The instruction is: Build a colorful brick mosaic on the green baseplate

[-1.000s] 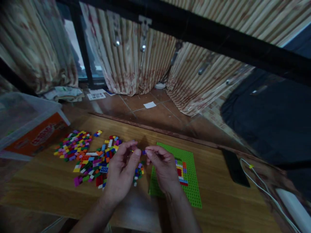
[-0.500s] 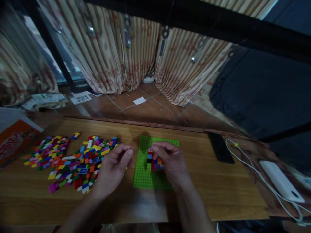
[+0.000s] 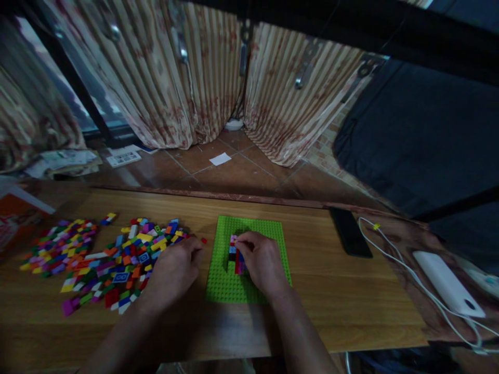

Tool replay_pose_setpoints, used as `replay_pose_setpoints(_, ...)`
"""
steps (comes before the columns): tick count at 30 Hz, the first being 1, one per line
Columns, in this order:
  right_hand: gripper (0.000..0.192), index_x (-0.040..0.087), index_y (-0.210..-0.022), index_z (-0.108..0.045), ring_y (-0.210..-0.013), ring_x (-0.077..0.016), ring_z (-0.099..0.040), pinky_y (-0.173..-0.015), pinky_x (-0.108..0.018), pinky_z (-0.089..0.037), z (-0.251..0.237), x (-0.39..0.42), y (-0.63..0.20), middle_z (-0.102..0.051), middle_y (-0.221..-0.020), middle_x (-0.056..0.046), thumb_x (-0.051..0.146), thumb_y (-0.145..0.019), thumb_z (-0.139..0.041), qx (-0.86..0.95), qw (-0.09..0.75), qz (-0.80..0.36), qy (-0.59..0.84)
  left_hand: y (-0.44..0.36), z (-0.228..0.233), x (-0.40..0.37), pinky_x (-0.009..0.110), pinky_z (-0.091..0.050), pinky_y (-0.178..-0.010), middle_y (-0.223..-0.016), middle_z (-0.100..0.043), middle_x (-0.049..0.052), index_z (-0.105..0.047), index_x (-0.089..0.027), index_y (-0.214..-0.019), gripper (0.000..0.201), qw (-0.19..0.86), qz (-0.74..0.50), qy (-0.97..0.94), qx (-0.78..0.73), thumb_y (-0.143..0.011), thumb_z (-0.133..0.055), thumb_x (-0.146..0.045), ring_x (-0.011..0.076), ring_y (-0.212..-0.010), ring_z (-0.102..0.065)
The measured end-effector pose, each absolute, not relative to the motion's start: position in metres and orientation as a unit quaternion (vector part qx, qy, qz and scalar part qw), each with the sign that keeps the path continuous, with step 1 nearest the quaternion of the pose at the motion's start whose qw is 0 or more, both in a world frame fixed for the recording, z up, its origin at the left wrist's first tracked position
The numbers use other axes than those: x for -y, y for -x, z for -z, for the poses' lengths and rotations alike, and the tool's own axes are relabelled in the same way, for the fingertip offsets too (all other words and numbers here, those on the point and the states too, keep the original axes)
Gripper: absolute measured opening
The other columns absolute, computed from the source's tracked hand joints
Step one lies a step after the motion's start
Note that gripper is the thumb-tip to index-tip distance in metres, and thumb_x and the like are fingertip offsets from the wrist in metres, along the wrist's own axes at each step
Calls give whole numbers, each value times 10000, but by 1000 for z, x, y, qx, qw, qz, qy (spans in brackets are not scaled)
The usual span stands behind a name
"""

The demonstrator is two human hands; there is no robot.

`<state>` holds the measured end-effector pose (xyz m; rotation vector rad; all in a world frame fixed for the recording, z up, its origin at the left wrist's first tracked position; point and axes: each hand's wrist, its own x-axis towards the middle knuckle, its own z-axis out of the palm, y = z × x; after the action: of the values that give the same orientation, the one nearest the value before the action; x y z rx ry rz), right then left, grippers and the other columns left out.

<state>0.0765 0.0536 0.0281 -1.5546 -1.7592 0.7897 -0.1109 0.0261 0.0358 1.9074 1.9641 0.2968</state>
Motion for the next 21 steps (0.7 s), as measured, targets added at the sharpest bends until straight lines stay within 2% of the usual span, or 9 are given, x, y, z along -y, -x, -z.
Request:
replay_pose_setpoints(5, 147, 246, -786, -737, -741, -185, -678, -702, -308, -491, -29, -58, -73, -748, -809, -6, 290, -846, -611, 687, 310, -288, 590, 106, -41, -27, 291, -451, -671, -876, -709, 77, -625, -185, -914, 217, 186, -103, -686, -695, -900, -411, -154, 230, -811, -684)
replay_pose_setpoints(8, 144, 251, -795, -731, -749, -181, -676, -707, -302, -487, -28, -59, -73, -745, -813, 0, 279, -854, -603, 699, 300, -283, 584, 99, -40, -27, 290, -470, -727, -946, -712, 80, -642, -188, -963, 232, 211, -146, -698, -668, -911, -416, -173, 218, -860, -681)
replay_pose_setpoints(13, 123, 230, -805, -723, -690, -168, -660, -662, -282, -482, -27, -59, -74, -724, -755, 4, 288, -840, -619, 693, 314, -303, 573, 82, -36, -27, 320, -498, -853, -1035, -724, 91, -618, -180, -1201, 341, 284, -200, -677, -648, -903, -451, -185, 221, -963, -683)
replay_pose_setpoints(21, 211, 206, -847, -716, -672, -188, -649, -608, -291, -501, -21, -59, -89, -717, -788, -34, 401, -776, -678, 633, 333, -330, 616, 70, -32, -22, 373, -500, -919, -1124, -715, 109, -588, -159, -1254, 390, 322, -239, -658, -638, -895, -437, -172, 249, -1021, -679)
